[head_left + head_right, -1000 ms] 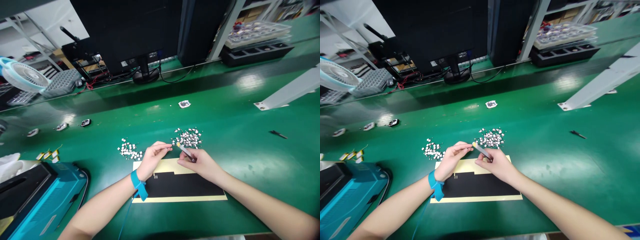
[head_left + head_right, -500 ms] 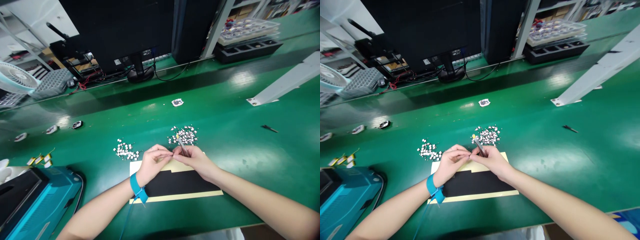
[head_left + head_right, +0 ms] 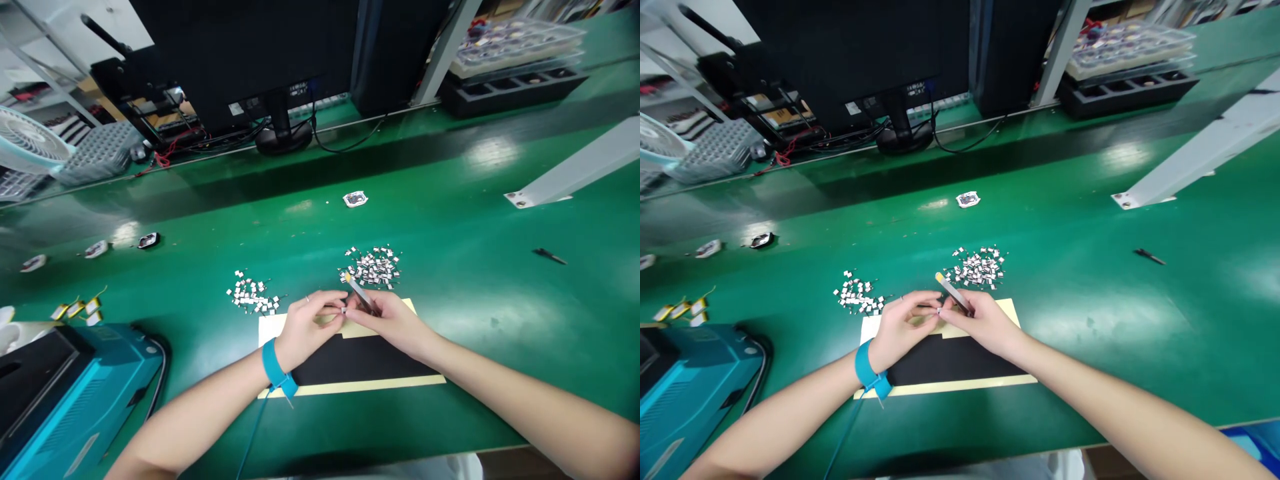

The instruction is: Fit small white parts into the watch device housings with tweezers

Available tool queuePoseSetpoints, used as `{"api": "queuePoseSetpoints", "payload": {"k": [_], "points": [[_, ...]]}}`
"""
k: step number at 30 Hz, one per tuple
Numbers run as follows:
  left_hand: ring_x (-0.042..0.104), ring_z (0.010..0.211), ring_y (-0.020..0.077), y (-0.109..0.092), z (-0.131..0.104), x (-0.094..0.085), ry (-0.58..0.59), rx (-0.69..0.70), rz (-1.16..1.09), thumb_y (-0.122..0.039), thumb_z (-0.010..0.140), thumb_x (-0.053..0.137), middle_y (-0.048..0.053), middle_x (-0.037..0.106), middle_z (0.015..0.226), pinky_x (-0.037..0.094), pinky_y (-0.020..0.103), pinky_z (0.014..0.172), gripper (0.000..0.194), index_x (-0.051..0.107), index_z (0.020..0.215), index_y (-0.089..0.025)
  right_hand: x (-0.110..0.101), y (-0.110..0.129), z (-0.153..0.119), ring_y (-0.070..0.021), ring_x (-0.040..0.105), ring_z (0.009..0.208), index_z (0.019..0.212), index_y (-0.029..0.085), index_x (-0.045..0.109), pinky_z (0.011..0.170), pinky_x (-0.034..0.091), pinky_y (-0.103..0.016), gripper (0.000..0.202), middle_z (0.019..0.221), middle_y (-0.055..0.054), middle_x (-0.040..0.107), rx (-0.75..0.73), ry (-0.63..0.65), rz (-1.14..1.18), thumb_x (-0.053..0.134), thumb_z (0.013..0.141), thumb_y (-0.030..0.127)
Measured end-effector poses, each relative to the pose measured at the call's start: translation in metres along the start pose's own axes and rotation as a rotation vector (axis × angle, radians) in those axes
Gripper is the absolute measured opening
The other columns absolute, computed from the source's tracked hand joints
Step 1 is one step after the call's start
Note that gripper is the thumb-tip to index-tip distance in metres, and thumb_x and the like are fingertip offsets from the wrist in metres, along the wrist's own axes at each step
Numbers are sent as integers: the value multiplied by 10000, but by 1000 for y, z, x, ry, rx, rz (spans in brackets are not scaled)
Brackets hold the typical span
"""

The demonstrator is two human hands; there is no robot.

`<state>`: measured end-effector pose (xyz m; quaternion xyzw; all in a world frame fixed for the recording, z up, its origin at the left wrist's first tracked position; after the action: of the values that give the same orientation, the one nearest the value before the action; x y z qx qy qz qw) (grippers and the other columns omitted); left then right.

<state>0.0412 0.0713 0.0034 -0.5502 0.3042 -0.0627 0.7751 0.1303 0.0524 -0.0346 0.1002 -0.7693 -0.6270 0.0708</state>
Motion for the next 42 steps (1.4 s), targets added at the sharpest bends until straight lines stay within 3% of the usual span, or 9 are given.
{"api": "queuePoseSetpoints", "payload": {"k": [4, 17, 30, 34, 42], "points": [[614, 748, 106, -5, 2, -4, -23, 47, 46, -123, 726, 553, 35, 638, 858, 545, 200, 693, 209, 601, 919, -186, 2, 4, 0, -97, 326, 567, 705, 142, 506, 525, 243, -215, 215, 619, 33, 409, -7, 10, 1, 536, 776, 343], [652, 701, 112, 0, 2, -4, -48, -30, 78, -71, 659, 583, 18, 651, 776, 562, 192, 674, 279, 539, 917, -166, 1, 2, 2, -99, 291, 540, 724, 143, 509, 504, 217, -222, 205, 599, 39, 382, 5, -4, -60, 522, 767, 344], [658, 673, 97, -17, -1, -1, -44, 167, 220, -72, 681, 593, 28, 666, 789, 552, 155, 647, 243, 504, 891, -154, 0, -2, 2, -91, 259, 486, 673, 142, 513, 463, 195, -218, 164, 520, 60, 333, 66, -45, -112, 519, 693, 305], [657, 688, 105, -22, -3, 1, -38, 226, 248, -81, 691, 592, 38, 670, 804, 552, 165, 654, 221, 504, 881, -149, -2, -4, 3, -86, 292, 481, 629, 137, 521, 463, 217, -217, 129, 541, 41, 418, 80, -75, -82, 543, 642, 263], [654, 671, 104, -7, 0, -4, -64, 46, 59, -111, 686, 604, 21, 646, 762, 557, 164, 626, 192, 525, 854, -157, -10, -2, 5, -143, 507, 654, 584, 157, 448, 614, 382, -258, 301, 691, -23, 548, 39, -93, 40, 660, 627, 367]]}}
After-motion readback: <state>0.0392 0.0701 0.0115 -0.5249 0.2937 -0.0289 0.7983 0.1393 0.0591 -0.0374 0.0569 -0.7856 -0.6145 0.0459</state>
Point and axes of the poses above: each hand's wrist, its own z-axis towards the middle knuckle, its own x-axis out of the palm, y = z × x, the point moved 10 cm from there along z, towards the middle knuckle
